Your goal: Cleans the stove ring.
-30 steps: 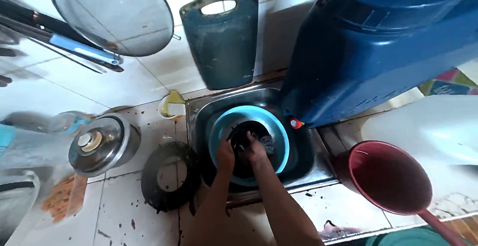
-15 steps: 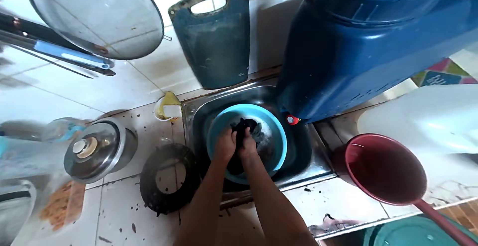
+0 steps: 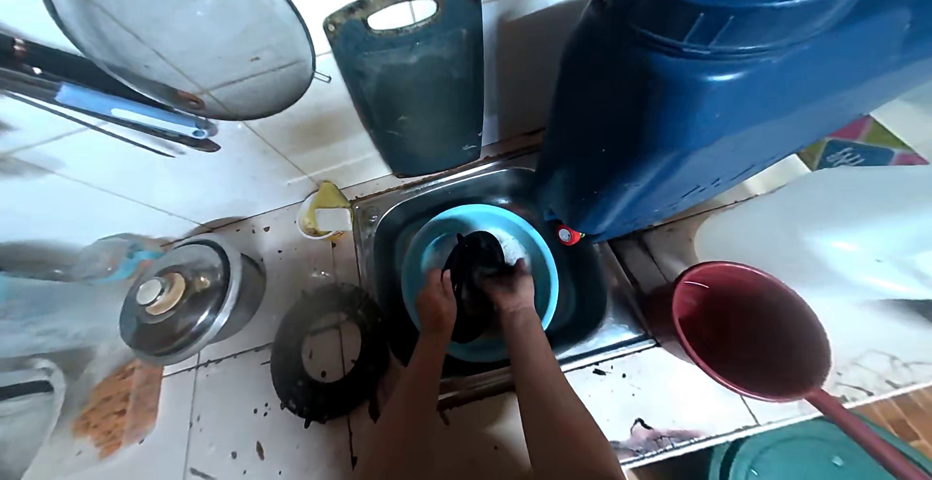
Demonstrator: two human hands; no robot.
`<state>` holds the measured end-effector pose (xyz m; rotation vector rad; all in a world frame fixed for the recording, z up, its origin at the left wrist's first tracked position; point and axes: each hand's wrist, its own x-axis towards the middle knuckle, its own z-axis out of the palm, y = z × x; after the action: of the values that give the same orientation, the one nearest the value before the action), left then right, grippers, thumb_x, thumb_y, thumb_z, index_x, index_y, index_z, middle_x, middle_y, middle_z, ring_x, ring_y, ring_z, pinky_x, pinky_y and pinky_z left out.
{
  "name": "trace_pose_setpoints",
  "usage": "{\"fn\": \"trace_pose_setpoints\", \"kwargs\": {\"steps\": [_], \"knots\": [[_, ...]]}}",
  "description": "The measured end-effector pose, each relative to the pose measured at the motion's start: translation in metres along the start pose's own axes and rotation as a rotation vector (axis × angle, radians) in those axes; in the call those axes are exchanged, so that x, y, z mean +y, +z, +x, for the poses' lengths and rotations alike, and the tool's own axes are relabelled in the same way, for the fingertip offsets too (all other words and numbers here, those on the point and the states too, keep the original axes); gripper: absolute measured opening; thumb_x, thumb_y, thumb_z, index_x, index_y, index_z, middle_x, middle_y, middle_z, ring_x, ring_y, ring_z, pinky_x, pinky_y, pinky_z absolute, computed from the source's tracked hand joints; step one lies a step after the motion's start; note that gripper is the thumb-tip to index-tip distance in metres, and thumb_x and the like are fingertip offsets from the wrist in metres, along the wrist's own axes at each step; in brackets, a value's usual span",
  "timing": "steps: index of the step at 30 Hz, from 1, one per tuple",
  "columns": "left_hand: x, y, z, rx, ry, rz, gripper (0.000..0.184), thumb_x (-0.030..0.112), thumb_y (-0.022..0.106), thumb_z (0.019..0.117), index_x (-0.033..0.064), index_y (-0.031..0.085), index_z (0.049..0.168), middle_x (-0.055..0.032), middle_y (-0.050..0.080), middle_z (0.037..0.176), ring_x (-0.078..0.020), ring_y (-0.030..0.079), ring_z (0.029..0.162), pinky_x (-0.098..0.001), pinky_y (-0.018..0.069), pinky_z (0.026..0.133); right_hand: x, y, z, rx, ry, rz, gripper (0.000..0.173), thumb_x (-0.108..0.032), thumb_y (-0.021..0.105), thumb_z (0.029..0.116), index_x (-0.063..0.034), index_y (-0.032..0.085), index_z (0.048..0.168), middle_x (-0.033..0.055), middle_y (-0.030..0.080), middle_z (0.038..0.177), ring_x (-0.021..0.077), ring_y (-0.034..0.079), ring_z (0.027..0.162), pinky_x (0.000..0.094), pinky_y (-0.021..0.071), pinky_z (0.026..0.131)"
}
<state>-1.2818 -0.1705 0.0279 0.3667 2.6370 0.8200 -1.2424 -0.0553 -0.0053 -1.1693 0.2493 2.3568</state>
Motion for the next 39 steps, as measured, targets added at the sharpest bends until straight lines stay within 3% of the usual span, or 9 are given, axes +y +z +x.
{"fn": "trace_pose_setpoints", "kwargs": {"steps": [5, 8, 12, 14, 19, 26, 31, 35, 39], "knots": [[-0.017, -0.001, -0.003, -0.212, -0.151, -0.105, 0.051, 0.029, 0.05, 0.1091, -0.0067, 0.044, 0.145, -0.0295, 0.064, 0.124, -0.0404, 0.066, 0.114, -0.0537, 0.0515, 0.1, 0.02, 0.024, 0.002, 0.119, -0.113, 0.06, 0.05, -0.049, 0.031, 0.1098, -0.0094, 0.044, 0.138, 0.0137, 0.057, 0.123, 0.0262, 0.059, 0.109, 0.0506, 0.0523, 0.09], [-0.024, -0.002, 0.012, -0.062, -0.004, -0.193, 0.071, 0.025, 0.06, 0.1031, -0.0091, 0.027, 0.155, -0.0339, 0.05, 0.143, -0.0424, 0.055, 0.13, -0.0504, 0.0458, 0.11, 0.037, 0.018, 0.001, 0.048, -0.142, -0.103, 0.039, -0.035, 0.038, 0.112, -0.0058, 0.044, 0.137, 0.0135, 0.058, 0.119, 0.0233, 0.06, 0.104, 0.0439, 0.0541, 0.09], [0.013, -0.022, 0.036, -0.172, 0.094, 0.125, 0.043, 0.027, 0.047, 0.1098, -0.0082, 0.06, 0.131, -0.0285, 0.063, 0.13, -0.0397, 0.06, 0.126, -0.051, 0.0446, 0.11, 0.054, 0.005, 0.002, -0.05, -0.03, -0.276, 0.032, -0.023, 0.044, 0.1107, -0.0049, 0.044, 0.137, 0.0123, 0.062, 0.111, 0.02, 0.064, 0.095, 0.0393, 0.0563, 0.083], [0.02, -0.025, 0.034, -0.22, 0.123, 0.27, 0.044, 0.028, 0.042, 0.1115, -0.0075, 0.065, 0.123, -0.0273, 0.067, 0.123, -0.04, 0.063, 0.121, -0.0526, 0.0473, 0.105, 0.043, 0.008, 0.003, -0.038, 0.074, -0.207, 0.028, -0.031, 0.039, 0.111, -0.0084, 0.049, 0.123, 0.0088, 0.062, 0.099, 0.0187, 0.064, 0.086, 0.0388, 0.0575, 0.076], [0.014, -0.005, 0.004, -0.079, 0.047, 0.158, 0.042, 0.026, 0.046, 0.1101, -0.0089, 0.068, 0.12, -0.0281, 0.068, 0.12, -0.041, 0.065, 0.118, -0.0536, 0.0494, 0.103, 0.041, 0.011, -0.002, 0.086, -0.059, 0.02, 0.035, -0.037, 0.043, 0.1103, -0.0076, 0.048, 0.128, 0.0105, 0.059, 0.108, 0.0211, 0.061, 0.095, 0.0401, 0.0556, 0.082], [0.005, -0.02, 0.006, 0.015, -0.007, 0.116, 0.044, 0.026, 0.046, 0.1102, -0.0127, 0.068, 0.104, -0.0291, 0.069, 0.103, -0.0418, 0.069, 0.104, -0.0546, 0.0521, 0.094, -0.013, -0.007, 0.005, 0.112, -0.418, -1.161, 0.045, -0.033, 0.05, 0.1095, 0.007, 0.063, 0.125, 0.0237, 0.067, 0.118, 0.0291, 0.065, 0.107, 0.0492, 0.0512, 0.096], [-0.026, 0.003, 0.004, 0.302, 0.513, 0.11, 0.026, 0.013, 0.063, 0.0978, -0.0112, 0.072, 0.092, -0.0252, 0.073, 0.088, -0.0415, 0.074, 0.087, -0.0548, 0.0577, 0.085, -0.068, 0.02, -0.037, -0.183, -0.619, -0.983, 0.05, -0.034, 0.021, 0.114, -0.0012, 0.058, 0.111, 0.0021, 0.063, 0.083, 0.0083, 0.064, 0.076, 0.0309, 0.0574, 0.074], [-0.044, 0.027, 0.01, 0.484, 0.932, 0.173, 0.022, 0.014, 0.065, 0.0931, -0.0001, 0.071, 0.078, -0.0137, 0.071, 0.072, -0.0293, 0.072, 0.07, -0.0453, 0.0586, 0.076, -0.09, 0.032, -0.048, -0.34, -0.685, -1.025, 0.036, -0.019, 0.031, 0.1115, -0.0069, 0.063, 0.102, -0.0036, 0.066, 0.081, 0.0048, 0.065, 0.076, 0.0276, 0.0578, 0.074], [-0.051, 0.034, 0.006, 0.314, 1.072, 0.195, 0.01, 0.009, 0.068, 0.0895, 0.0054, 0.072, 0.081, -0.0095, 0.073, 0.077, -0.0272, 0.073, 0.078, -0.0477, 0.0568, 0.084, -0.096, 0.034, -0.051, -0.41, -0.656, -1.33, 0.033, -0.019, 0.034, 0.1092, -0.0057, 0.063, 0.104, -0.0027, 0.066, 0.085, 0.0032, 0.064, 0.079, 0.0255, 0.0568, 0.076]]}}
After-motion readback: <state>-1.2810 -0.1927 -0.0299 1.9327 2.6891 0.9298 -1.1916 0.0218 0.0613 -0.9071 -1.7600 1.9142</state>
